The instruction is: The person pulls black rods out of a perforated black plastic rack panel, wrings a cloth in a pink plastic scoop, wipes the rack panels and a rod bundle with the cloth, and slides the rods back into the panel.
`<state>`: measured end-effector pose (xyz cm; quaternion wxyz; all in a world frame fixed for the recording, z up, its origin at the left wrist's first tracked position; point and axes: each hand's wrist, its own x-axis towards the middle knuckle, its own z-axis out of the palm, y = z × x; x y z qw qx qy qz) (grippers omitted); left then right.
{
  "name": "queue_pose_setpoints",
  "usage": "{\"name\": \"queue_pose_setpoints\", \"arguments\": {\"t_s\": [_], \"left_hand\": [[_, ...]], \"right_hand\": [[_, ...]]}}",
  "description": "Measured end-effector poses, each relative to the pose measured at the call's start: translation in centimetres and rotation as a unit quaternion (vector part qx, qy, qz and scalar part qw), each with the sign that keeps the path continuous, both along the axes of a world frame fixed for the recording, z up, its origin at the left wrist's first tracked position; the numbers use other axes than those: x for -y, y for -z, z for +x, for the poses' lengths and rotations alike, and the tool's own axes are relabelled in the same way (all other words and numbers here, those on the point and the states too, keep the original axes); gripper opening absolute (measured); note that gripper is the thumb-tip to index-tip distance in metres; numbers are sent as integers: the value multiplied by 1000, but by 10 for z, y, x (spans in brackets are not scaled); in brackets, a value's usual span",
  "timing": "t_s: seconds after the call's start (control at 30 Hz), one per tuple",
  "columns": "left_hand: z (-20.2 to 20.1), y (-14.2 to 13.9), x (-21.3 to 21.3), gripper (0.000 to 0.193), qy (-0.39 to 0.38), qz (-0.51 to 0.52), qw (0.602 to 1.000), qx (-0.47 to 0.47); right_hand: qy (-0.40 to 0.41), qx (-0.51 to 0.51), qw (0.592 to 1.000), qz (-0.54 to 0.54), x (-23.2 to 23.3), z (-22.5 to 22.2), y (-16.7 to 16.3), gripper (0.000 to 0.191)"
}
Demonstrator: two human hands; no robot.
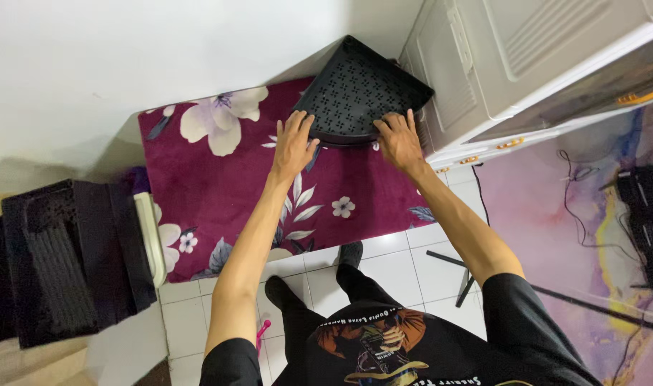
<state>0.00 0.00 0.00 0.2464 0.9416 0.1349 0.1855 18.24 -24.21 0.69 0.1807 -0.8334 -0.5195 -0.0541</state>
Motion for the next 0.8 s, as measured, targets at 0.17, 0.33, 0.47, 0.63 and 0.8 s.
{"name": "queue_pose_setpoints", "arguments": {"t_s": [0.17, 0.33, 0.47, 0.63, 0.8], "left_hand": [[-43, 2, 5, 64, -36, 20, 999, -28], [-105, -54, 11, 71, -89, 34, 994, -50], [-178, -94, 27, 79, -139, 77, 985, -70], [-278, -116, 49, 80, -225, 120, 965, -66], [-401, -125, 87, 81, -285, 107, 949, -79]], "right_hand": [[-58, -43, 997, 9, -23, -34, -21, 58], [-153, -82, 984, 36, -56, -93, -67, 65], [-201, -83, 975, 51, -65, -145, -90, 71], [-262, -80, 961, 35, -76, -219, -105, 77], [-298, -91, 949, 42, -69, -314, -119, 74]]}}
